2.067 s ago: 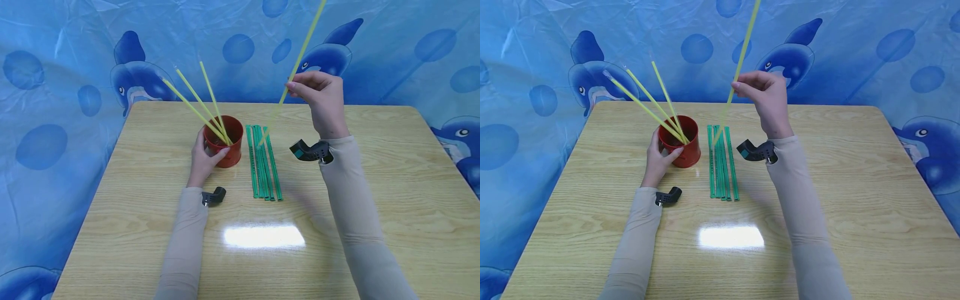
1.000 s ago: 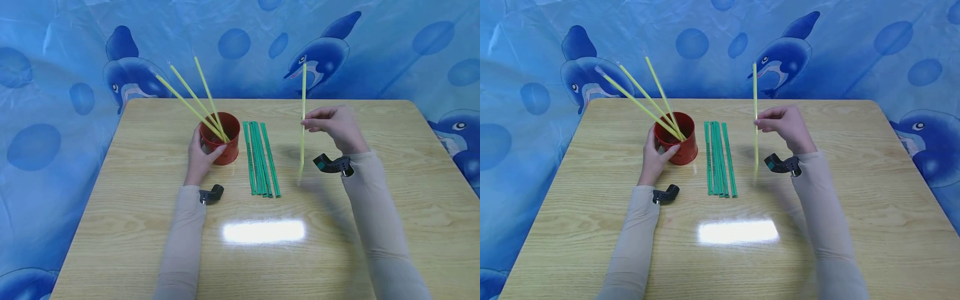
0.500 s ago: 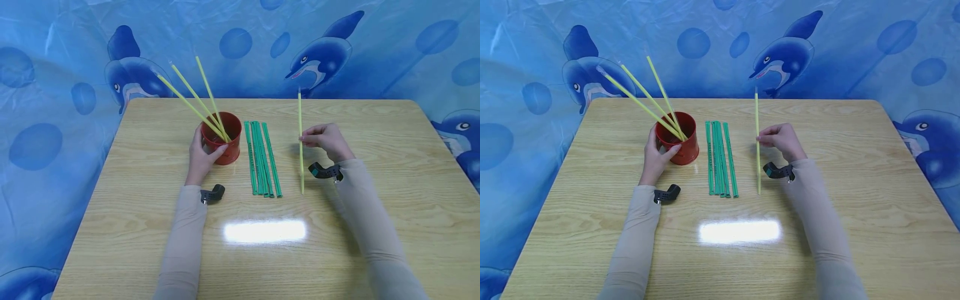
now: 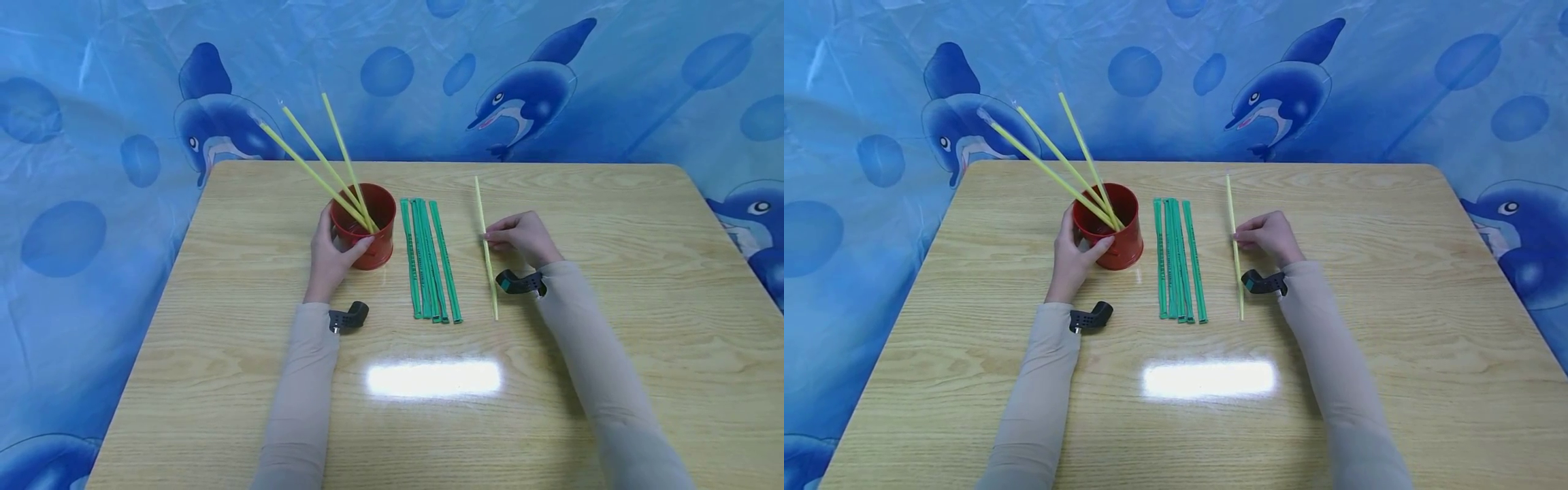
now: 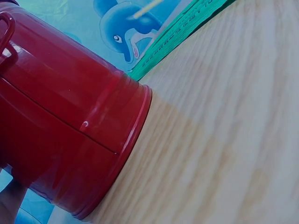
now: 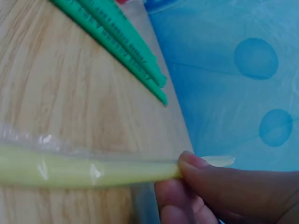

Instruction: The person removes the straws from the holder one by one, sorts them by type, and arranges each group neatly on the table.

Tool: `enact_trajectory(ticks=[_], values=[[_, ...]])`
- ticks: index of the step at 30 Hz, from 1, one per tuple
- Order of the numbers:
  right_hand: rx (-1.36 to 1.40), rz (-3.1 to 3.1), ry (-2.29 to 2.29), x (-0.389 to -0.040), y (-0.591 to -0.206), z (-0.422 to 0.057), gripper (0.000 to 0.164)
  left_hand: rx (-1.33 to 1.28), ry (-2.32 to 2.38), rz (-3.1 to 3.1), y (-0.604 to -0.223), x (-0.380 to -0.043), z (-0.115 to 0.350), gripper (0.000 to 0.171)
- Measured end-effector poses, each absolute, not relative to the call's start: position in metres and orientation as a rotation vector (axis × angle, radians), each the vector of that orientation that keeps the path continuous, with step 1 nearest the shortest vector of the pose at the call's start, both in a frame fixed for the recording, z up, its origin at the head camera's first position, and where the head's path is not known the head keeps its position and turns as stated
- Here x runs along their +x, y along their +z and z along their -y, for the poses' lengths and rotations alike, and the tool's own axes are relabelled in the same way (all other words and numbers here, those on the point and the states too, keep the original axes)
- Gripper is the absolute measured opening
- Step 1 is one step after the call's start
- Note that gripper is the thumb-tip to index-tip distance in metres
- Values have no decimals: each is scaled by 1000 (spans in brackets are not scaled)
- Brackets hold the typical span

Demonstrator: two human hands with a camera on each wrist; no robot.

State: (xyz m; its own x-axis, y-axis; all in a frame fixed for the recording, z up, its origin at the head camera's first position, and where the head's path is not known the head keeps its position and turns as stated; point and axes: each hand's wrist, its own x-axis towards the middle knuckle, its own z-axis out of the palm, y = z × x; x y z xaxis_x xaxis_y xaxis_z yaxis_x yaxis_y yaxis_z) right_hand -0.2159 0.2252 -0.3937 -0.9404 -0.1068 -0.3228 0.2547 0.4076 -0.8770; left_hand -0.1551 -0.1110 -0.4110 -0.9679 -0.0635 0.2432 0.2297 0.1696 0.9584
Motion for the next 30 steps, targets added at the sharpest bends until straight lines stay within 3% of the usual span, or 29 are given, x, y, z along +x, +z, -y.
enact_trajectory(ticks=[14, 30], values=[[104, -2474, -1344, -217, -396, -225, 27, -151, -1895, 2215, -411, -155, 112, 79], [48, -2535, -1306, -220, -372, -201, 26, -169, -1889, 2218, -410, -154, 112, 79]])
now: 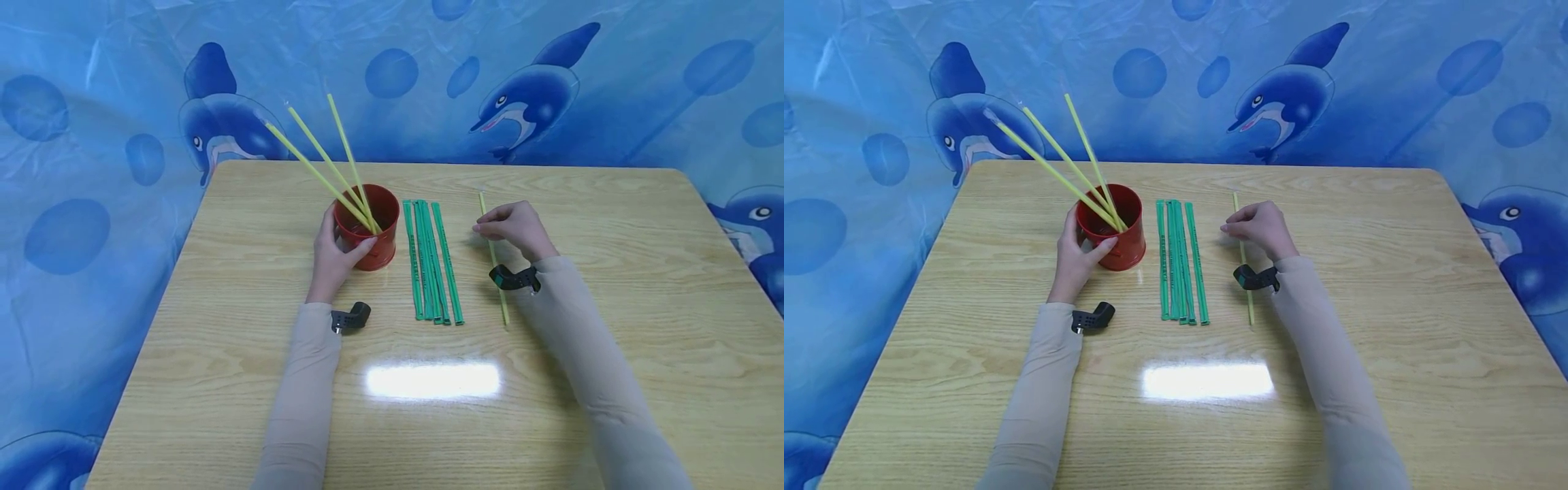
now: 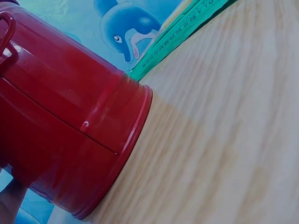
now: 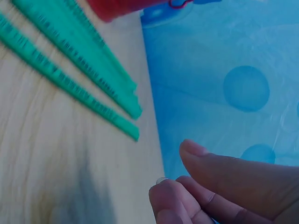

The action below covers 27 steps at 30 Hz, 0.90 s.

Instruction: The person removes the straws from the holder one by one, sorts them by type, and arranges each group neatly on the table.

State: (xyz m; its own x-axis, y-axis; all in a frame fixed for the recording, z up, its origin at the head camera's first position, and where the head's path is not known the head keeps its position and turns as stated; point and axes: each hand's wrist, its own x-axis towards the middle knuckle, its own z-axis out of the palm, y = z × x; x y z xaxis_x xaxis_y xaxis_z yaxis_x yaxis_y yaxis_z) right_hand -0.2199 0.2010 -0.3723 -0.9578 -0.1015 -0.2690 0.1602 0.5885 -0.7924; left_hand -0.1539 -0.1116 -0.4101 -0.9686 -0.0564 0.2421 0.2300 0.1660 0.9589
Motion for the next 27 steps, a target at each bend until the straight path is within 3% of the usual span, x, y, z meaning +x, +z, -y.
enact_trajectory(ticks=[7, 17, 27], values=[[-43, -2440, -1455, -224, -353, -174, 31, -166, -1927, 2237, -378, -139, 108, 77], [-204, -2375, -1551, -232, -331, -132, 28, -188, -1959, 2193, -409, -155, 112, 82], [-314, -2281, -1637, -244, -317, -94, 27, -166, -1917, 2207, -411, -156, 113, 79]])
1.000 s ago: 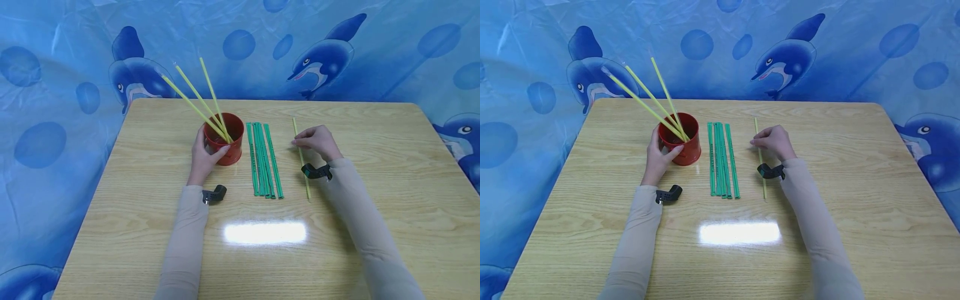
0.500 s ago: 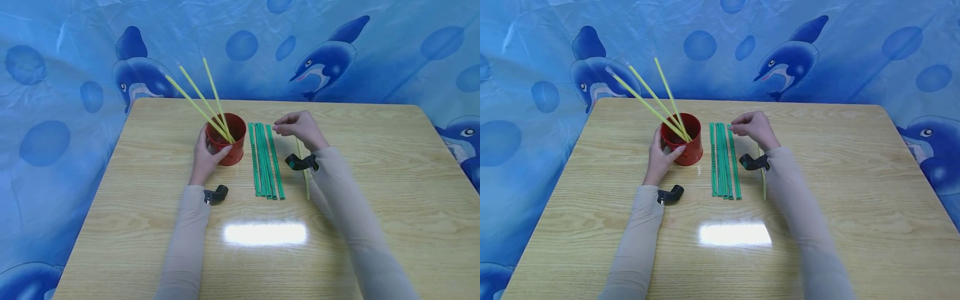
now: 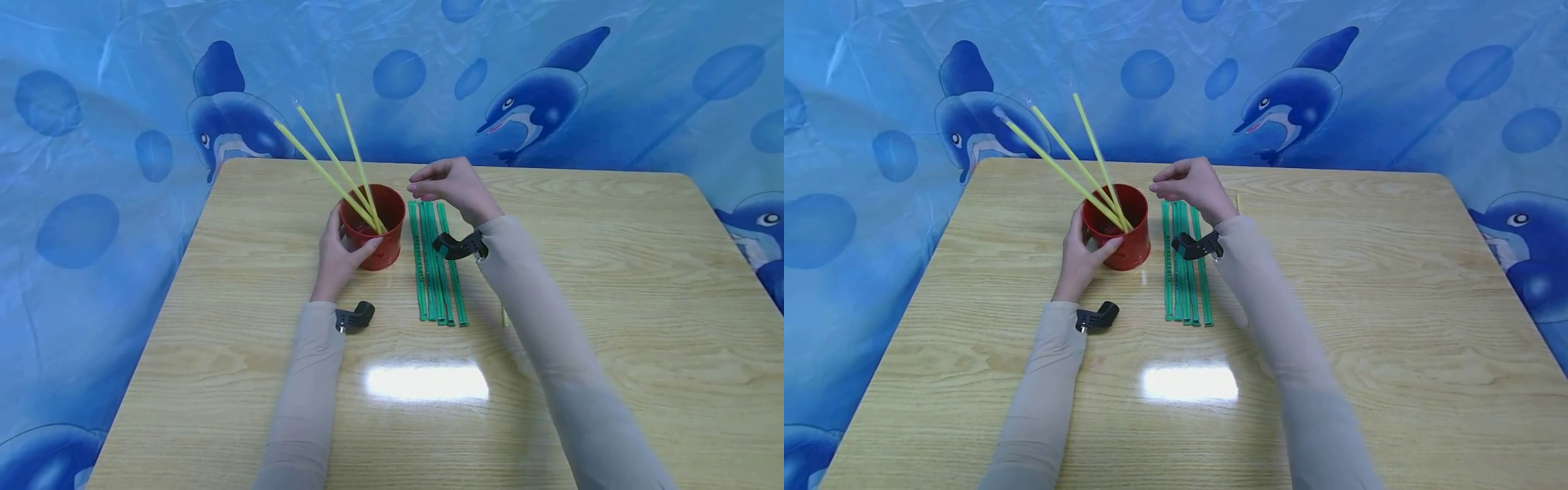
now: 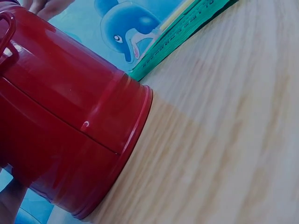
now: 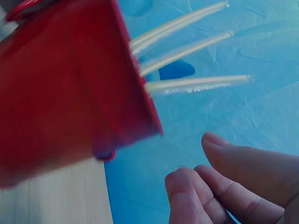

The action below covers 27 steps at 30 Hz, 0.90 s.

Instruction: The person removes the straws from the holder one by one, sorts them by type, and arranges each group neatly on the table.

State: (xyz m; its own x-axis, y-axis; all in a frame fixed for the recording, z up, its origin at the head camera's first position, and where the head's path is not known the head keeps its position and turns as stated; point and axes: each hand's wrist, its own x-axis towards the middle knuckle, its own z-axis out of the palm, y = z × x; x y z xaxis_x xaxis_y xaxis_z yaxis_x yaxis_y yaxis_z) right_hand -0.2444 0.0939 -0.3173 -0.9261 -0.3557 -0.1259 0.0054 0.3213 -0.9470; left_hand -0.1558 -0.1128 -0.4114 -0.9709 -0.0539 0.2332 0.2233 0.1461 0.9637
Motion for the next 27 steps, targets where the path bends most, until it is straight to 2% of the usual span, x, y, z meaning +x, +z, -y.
enact_trajectory(ticks=[12, 27], values=[[-385, -2219, -1679, -258, -307, -50, 24, -182, -1941, 2192, -409, -156, 113, 82], [-446, -2381, -1574, -255, -306, -24, 21, -178, -1922, 2203, -409, -156, 114, 79]])
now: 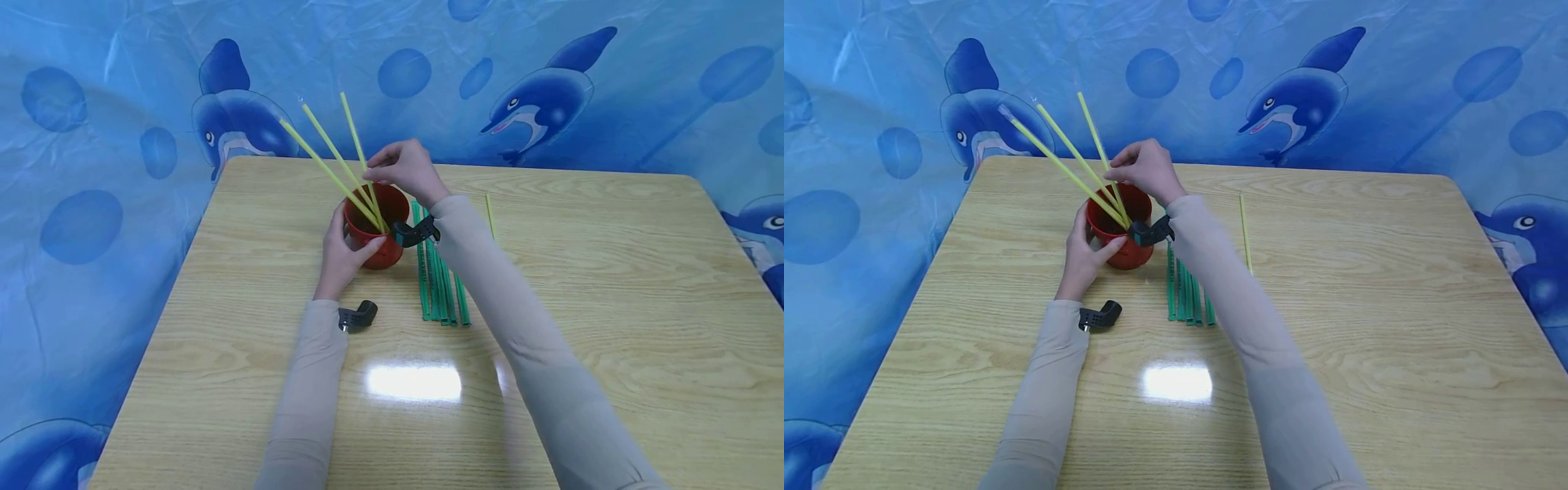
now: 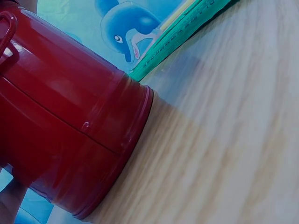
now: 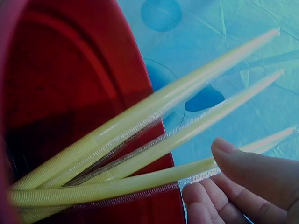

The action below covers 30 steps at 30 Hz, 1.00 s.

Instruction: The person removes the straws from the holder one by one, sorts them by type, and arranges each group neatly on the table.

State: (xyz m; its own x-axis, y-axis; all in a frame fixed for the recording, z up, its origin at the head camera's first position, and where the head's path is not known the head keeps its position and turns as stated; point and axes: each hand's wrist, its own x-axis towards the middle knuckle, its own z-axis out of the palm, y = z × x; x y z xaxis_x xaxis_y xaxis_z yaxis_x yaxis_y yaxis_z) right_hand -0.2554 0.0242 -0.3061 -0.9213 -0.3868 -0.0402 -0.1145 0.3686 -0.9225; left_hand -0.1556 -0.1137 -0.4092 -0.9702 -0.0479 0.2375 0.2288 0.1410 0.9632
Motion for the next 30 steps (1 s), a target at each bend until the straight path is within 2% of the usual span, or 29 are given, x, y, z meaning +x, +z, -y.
enact_trajectory(ticks=[12, 30], values=[[-491, -2486, -1518, -250, -306, -22, 17, -172, -1930, 2214, -410, -155, 115, 78], [-461, -2344, -1861, -247, -293, -57, 14, -170, -1928, 2215, -407, -153, 113, 81]])
